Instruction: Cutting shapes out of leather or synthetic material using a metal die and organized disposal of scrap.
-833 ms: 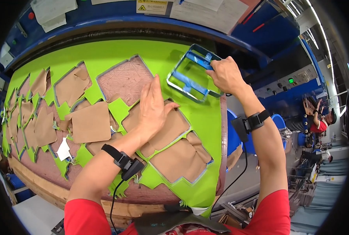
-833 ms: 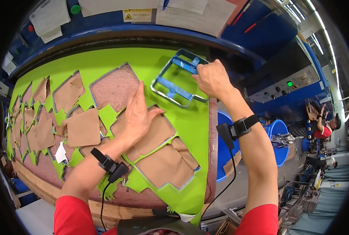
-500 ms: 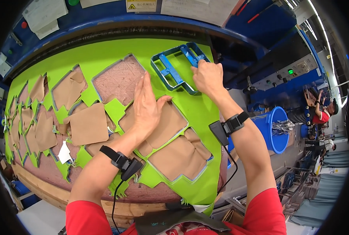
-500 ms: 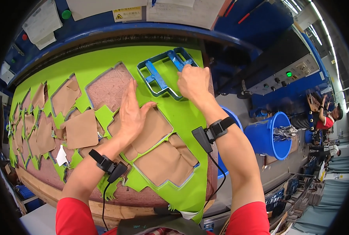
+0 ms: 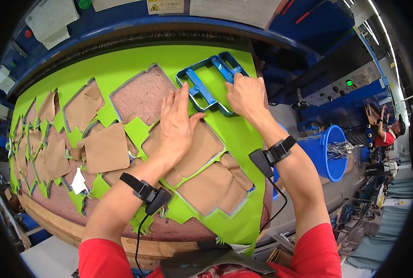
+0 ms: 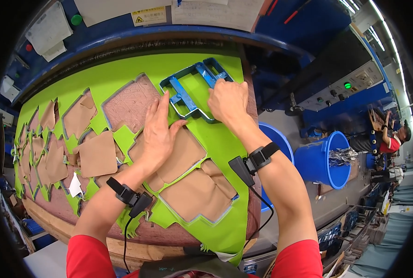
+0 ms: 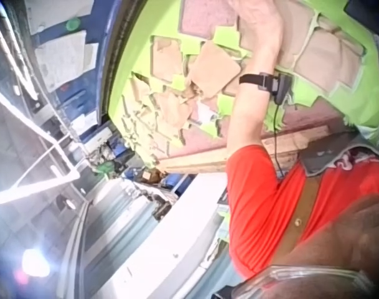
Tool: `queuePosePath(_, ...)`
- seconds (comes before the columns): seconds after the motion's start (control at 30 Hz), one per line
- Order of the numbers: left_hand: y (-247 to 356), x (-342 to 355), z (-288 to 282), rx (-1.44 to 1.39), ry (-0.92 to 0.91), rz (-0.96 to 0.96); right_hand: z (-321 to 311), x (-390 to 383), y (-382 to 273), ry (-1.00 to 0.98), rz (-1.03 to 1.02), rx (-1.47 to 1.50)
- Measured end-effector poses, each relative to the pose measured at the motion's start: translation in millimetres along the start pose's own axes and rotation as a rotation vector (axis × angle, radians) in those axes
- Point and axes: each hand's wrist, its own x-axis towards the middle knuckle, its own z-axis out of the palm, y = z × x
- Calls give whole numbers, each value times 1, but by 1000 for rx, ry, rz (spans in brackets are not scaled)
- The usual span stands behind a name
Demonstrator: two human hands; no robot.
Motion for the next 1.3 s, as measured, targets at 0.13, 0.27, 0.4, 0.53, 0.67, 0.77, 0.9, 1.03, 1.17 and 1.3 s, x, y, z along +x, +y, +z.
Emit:
queuePosePath(0.13, 1, 2, 0, 58, -31, 26, 2, 1, -6, 29, 34, -38)
queuePosePath(0.27, 1, -1, 5, 107, -45, 39, -1, -3, -8, 31, 20, -30)
queuePosePath(0.4, 17, 2, 5, 33, -125, -18, -6, -11, 7, 12, -3, 24)
queuePosePath(0.53, -2, -6, -8, 12, -136, -33, -21, -45, 1, 381, -59, 167)
queuePosePath(0.67, -7, -1, -4, -15, -161, 73, -64, -153, 49, 457, 114, 342)
queuePosePath(0.77, -13, 7, 14, -80, -154, 175, -84, -296, 88, 358, 520, 350)
queuePosePath(0.9, -26, 18, 59, -229, -147, 386, -91, -478, 52, 186, 1035, 403)
queuePosePath(1.03, 121, -26, 137, -454, -345, 642, -98, -709, -49, 455, 1703, 309)
queuePosePath(1.17, 236, -77, 157, -614, -492, 892, -126, -838, -219, 746, 2370, 38)
queuePosePath(1.3, 356, -134, 162, -755, -576, 1098, -131, -928, -405, 1075, 2840, -204)
